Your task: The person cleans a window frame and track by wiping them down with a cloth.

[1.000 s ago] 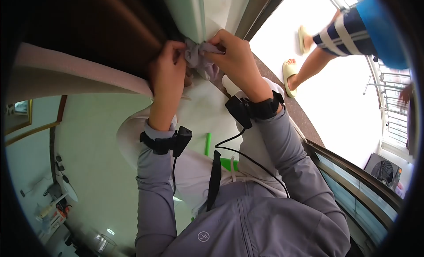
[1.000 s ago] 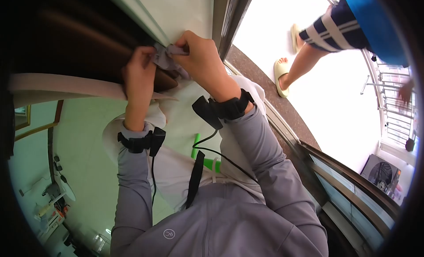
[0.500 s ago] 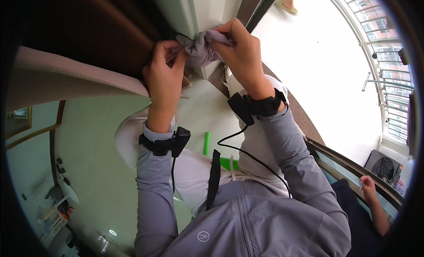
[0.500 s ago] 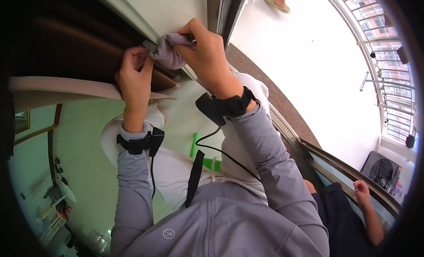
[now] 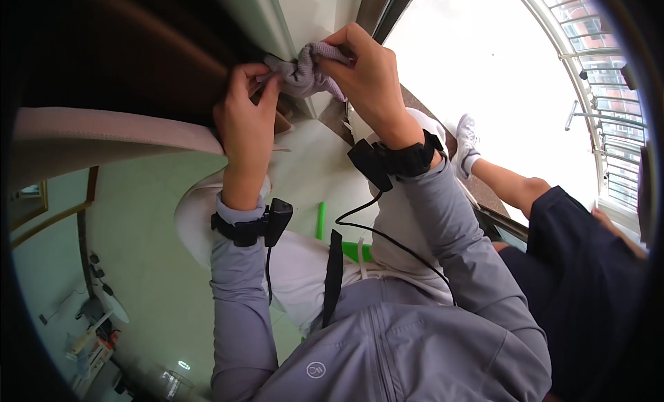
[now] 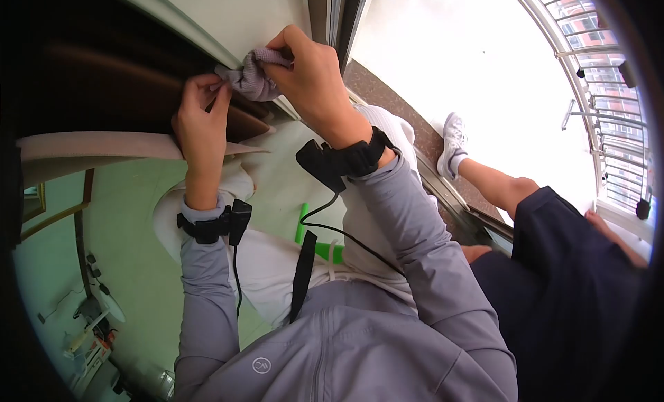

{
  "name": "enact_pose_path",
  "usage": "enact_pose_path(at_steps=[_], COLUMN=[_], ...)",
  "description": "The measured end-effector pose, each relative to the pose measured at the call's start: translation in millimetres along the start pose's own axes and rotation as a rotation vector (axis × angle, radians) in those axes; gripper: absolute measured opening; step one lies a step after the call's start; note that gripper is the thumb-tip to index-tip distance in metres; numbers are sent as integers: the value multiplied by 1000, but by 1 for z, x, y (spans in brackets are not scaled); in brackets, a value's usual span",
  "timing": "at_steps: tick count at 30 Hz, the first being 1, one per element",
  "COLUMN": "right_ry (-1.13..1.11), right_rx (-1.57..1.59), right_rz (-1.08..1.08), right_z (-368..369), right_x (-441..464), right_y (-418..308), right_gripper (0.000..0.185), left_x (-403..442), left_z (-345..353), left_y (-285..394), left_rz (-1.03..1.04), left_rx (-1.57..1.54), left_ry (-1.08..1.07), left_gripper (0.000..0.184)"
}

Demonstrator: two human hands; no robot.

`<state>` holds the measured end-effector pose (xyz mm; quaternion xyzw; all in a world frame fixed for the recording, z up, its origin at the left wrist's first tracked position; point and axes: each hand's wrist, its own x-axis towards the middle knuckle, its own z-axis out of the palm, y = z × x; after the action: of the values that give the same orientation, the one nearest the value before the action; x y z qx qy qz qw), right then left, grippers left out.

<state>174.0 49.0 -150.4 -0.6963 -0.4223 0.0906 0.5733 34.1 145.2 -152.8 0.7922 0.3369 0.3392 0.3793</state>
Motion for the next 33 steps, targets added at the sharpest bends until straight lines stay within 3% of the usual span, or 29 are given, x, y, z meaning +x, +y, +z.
enact_pose_path(at_steps=[7, 9, 12, 16, 19, 23, 29, 32, 33], right_ry=[-202, -239, -35, 104, 0, -74, -16, -55, -63], right_rx=[-160, -179, -31, -31, -79, -28, 29, -1, 14], right_rz=[49, 30, -104, -51, 92, 131, -72, -34, -26], right_z=[12, 13, 10, 6, 4, 8, 11, 7, 7], right_x=[-9, -9, -9, 1, -5, -7, -7, -5, -6], right_y=[19, 18, 9, -3, -4, 5, -2, -10, -10], right_gripper=[18, 17, 17, 17, 16, 16, 15, 17, 17], left_x=[3, 0, -3, -3, 4, 3, 2, 6, 7], left_z=[15, 12, 6, 4, 4, 11, -1, -3, -3], left_y=[-18, -13, -6, 2, -19, -24, -13, -9, -11], left_rz=[-206, -184, -59, 88, -145, -168, 101, 194, 140], left_rx=[287, 143, -62, -200, -196, -77, -351, -385, -431], left_ry=[-170, -120, 42, 136, -17, -58, 0, 22, 3], left_gripper=[16, 14, 16, 24, 30, 33, 39, 43, 43])
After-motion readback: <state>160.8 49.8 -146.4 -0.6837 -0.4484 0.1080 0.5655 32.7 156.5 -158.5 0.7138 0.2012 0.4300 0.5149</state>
